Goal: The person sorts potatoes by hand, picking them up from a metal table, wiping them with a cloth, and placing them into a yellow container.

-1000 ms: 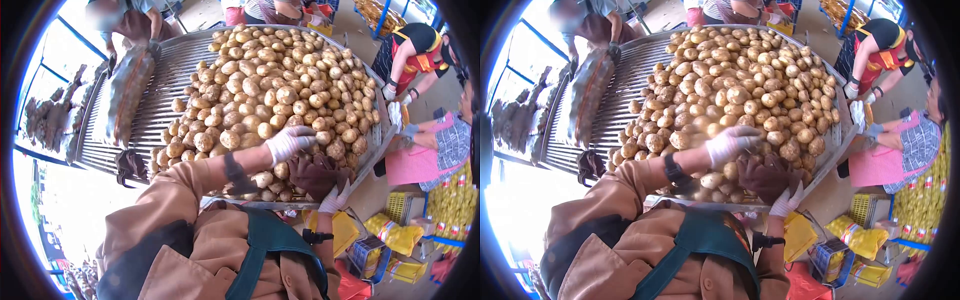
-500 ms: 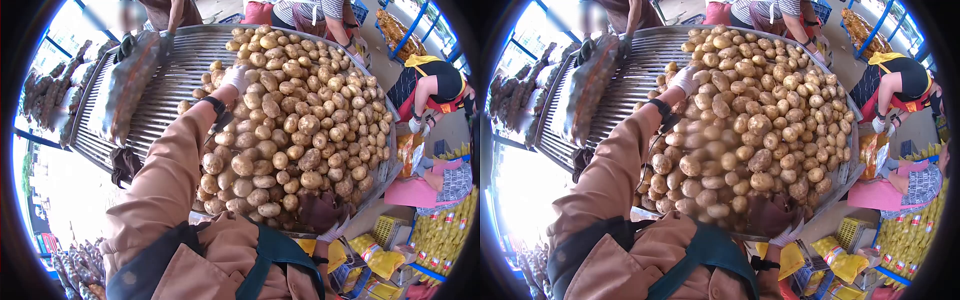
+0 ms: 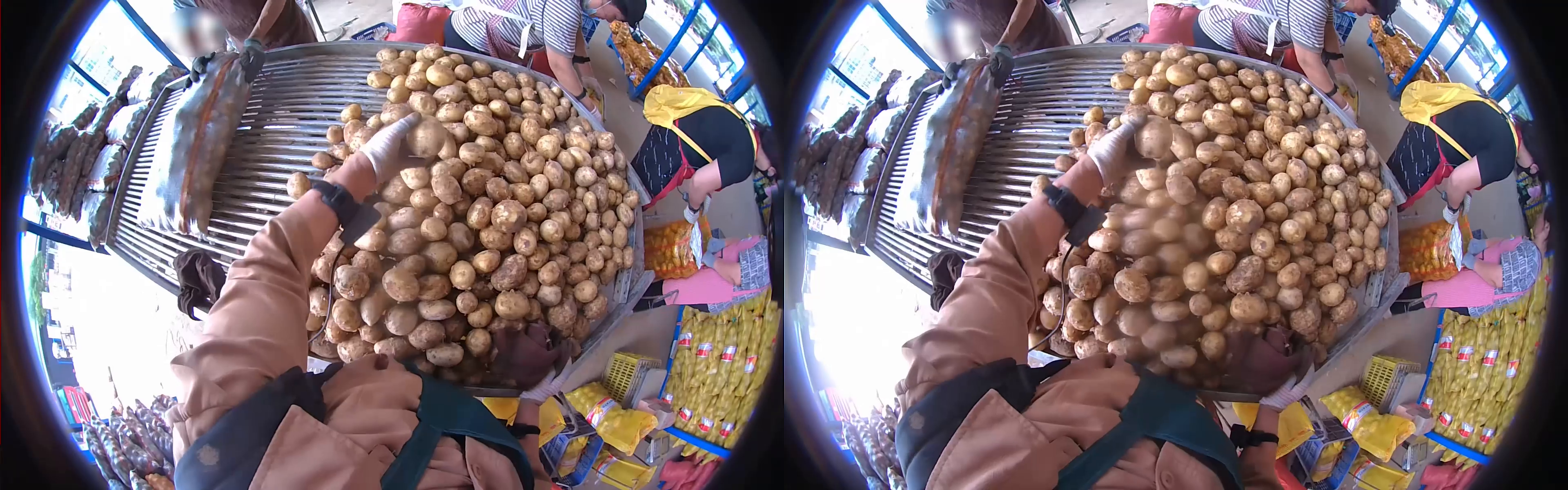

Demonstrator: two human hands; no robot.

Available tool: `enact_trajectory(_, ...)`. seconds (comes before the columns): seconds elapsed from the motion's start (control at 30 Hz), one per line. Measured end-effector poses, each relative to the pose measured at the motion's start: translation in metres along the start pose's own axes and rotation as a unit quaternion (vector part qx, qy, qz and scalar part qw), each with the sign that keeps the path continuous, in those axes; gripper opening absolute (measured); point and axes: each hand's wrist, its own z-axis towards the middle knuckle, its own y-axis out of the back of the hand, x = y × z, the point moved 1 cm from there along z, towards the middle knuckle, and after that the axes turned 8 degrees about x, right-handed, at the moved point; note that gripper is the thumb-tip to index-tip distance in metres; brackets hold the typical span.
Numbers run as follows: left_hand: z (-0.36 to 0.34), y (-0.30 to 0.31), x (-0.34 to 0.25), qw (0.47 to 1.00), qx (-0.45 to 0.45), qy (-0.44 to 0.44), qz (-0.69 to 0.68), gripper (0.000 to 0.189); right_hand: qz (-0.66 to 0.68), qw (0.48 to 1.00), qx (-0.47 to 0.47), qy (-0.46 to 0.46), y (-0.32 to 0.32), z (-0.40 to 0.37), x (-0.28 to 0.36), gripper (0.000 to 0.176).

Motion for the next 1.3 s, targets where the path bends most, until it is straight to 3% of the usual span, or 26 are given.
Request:
enact_trajectory(0.03, -0.002, 0.008, 0.012, 0.948, 0.027, -0.111, 0.298, 0.049, 0.02, 1.0, -0.004, -0.008, -0.001, -0.004, 0.005, 0.041)
enact_trajectory(0.13, -0.049, -0.024, 0.048, 0.969, 0.083, -0.134, 0.192, 0.042, -0.294, 0.955, -0.019, -0.026, -0.044, -0.001, 0.059, 0.042)
enact_trajectory(0.2, -0.087, -0.063, 0.057, 0.995, 0.037, 0.005, -0.089, 0.043, -0.264, 0.963, 0.052, 0.018, -0.082, 0.015, 0.097, 0.042)
enact_trajectory(0.23, -0.098, -0.068, 0.067, 0.979, 0.097, 0.063, -0.167, 0.047, -0.18, 0.975, 0.122, 0.036, -0.11, 0.024, 0.117, 0.042)
enact_trajectory(0.27, -0.102, -0.065, 0.084, 0.986, 0.09, 0.089, -0.111, 0.049, -0.244, 0.952, 0.173, 0.063, -0.142, 0.03, 0.141, 0.045)
enact_trajectory(0.33, -0.115, -0.093, 0.116, 0.993, 0.026, 0.082, -0.084, 0.051, -0.202, 0.929, 0.287, 0.114, -0.209, 0.035, 0.177, 0.057)
enact_trajectory(0.4, -0.121, -0.098, 0.14, 0.991, 0.087, 0.091, -0.047, 0.047, -0.183, 0.902, 0.379, 0.099, -0.25, 0.041, 0.178, 0.058)
enact_trajectory(0.47, -0.112, -0.101, 0.167, 0.995, 0.098, 0.025, 0.028, 0.046, -0.348, 0.82, 0.437, 0.125, -0.28, 0.044, 0.169, 0.054)
enact_trajectory(0.53, -0.11, -0.106, 0.173, 0.997, 0.075, 0.01, 0.025, 0.042, -0.521, 0.747, 0.382, 0.161, -0.308, 0.017, 0.173, 0.048)
enact_trajectory(0.6, -0.085, -0.093, 0.188, 0.995, 0.057, 0.028, -0.077, 0.042, -0.544, 0.708, 0.393, 0.219, -0.312, -0.012, 0.178, 0.048)
enact_trajectory(0.67, -0.091, -0.09, 0.177, 0.96, 0.106, 0.113, -0.235, 0.051, -0.56, 0.678, 0.404, 0.251, -0.303, -0.039, 0.172, 0.048)
enact_trajectory(0.73, -0.133, -0.133, 0.134, 0.963, 0.023, 0.19, -0.188, 0.055, -0.554, 0.664, 0.417, 0.28, -0.284, -0.04, 0.16, 0.048)
enact_trajectory(0.77, -0.121, -0.116, 0.146, 0.959, 0.048, 0.195, -0.198, 0.059, -0.574, 0.636, 0.422, 0.296, -0.276, -0.042, 0.152, 0.045)
enact_trajectory(0.8, -0.116, -0.109, 0.15, 0.962, 0.067, 0.176, -0.2, 0.061, -0.594, 0.62, 0.446, 0.253, -0.265, -0.042, 0.146, 0.042)
enact_trajectory(0.87, -0.113, -0.101, 0.15, 0.962, 0.09, 0.154, -0.205, 0.065, -0.61, 0.636, 0.437, 0.177, -0.253, -0.033, 0.145, 0.041)
enact_trajectory(0.9, -0.116, -0.1, 0.145, 0.962, 0.095, 0.15, -0.208, 0.066, -0.582, 0.704, 0.389, 0.119, -0.245, -0.02, 0.138, 0.042)
enact_trajectory(0.93, -0.118, -0.1, 0.14, 0.961, 0.1, 0.146, -0.21, 0.067, -0.493, 0.787, 0.343, 0.143, -0.237, -0.005, 0.132, 0.042)
enact_trajectory(1.0, -0.12, -0.1, 0.142, 0.96, 0.125, 0.146, -0.204, 0.069, -0.322, 0.882, 0.307, 0.156, -0.235, 0.008, 0.139, 0.048)
enact_trajectory(1.1, -0.123, -0.106, 0.158, 0.961, 0.168, 0.15, -0.164, 0.067, -0.371, 0.805, 0.362, 0.287, -0.28, -0.004, 0.178, 0.051)
enact_trajectory(1.13, -0.12, -0.107, 0.164, 0.962, 0.168, 0.148, -0.154, 0.066, -0.399, 0.79, 0.38, 0.269, -0.287, -0.002, 0.17, 0.053)
enact_trajectory(1.2, -0.12, -0.106, 0.166, 0.969, 0.142, 0.134, -0.149, 0.065, -0.343, 0.834, 0.399, 0.167, -0.287, 0.01, 0.153, 0.057)
enact_trajectory(1.23, -0.122, -0.106, 0.161, 0.972, 0.126, 0.127, -0.152, 0.064, -0.287, 0.881, 0.376, -0.025, -0.284, 0.012, 0.137, 0.063)
enact_trajectory(1.3, -0.123, -0.1, 0.159, 0.984, 0.098, 0.094, -0.114, 0.062, -0.179, 0.904, 0.375, -0.102, -0.282, 0.004, 0.126, 0.066)
